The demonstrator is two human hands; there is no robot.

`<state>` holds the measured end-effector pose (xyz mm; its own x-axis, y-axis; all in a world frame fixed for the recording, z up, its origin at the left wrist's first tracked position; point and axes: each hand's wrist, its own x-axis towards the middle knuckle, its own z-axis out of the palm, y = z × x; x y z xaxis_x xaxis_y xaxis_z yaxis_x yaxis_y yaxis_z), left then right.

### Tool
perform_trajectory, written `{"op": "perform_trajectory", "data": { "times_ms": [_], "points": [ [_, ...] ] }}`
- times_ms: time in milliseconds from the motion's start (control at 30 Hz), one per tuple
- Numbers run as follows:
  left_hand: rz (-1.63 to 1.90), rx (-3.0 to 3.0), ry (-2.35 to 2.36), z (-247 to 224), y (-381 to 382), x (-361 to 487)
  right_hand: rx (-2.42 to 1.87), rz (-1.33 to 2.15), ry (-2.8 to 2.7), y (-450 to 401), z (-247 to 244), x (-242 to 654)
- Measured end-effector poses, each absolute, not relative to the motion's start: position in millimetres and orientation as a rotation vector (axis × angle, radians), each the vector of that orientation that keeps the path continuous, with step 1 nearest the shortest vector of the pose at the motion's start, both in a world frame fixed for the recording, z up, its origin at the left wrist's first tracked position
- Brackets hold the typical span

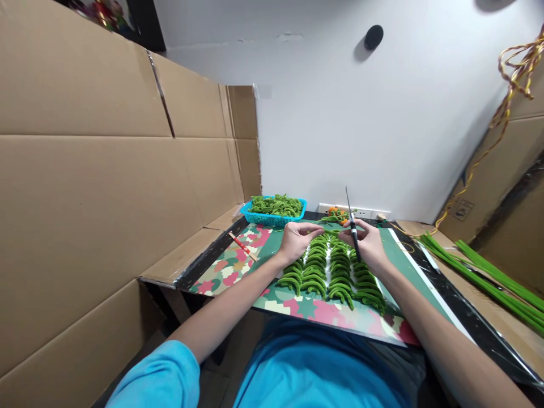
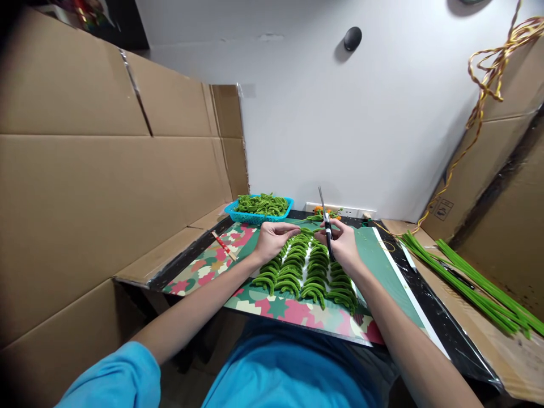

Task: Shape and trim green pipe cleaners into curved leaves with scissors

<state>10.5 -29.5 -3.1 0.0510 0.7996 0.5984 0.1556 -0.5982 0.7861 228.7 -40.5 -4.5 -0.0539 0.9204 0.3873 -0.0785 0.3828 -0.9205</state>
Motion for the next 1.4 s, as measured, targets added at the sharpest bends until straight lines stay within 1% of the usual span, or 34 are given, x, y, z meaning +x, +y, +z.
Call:
{"op": "perform_trajectory", "data": {
  "times_ms": [800,1133,1400],
  "points": [
    [1.425,1.745,0.976,-0.8,-26.8,11.3,-0.850,0.900,-1.403,-37.2,-8.3,231.3],
    [1.428,1.841,1.174,-4.1,-18.8,4.4,-0.845,0.878,-1.422,-38.3,-7.6,231.4],
    [1.367,1.992,1.195,-6.6,-25.3,6.5,-0.849,0.877,-1.432,-39.5,-5.9,230.5]
  ]
}}
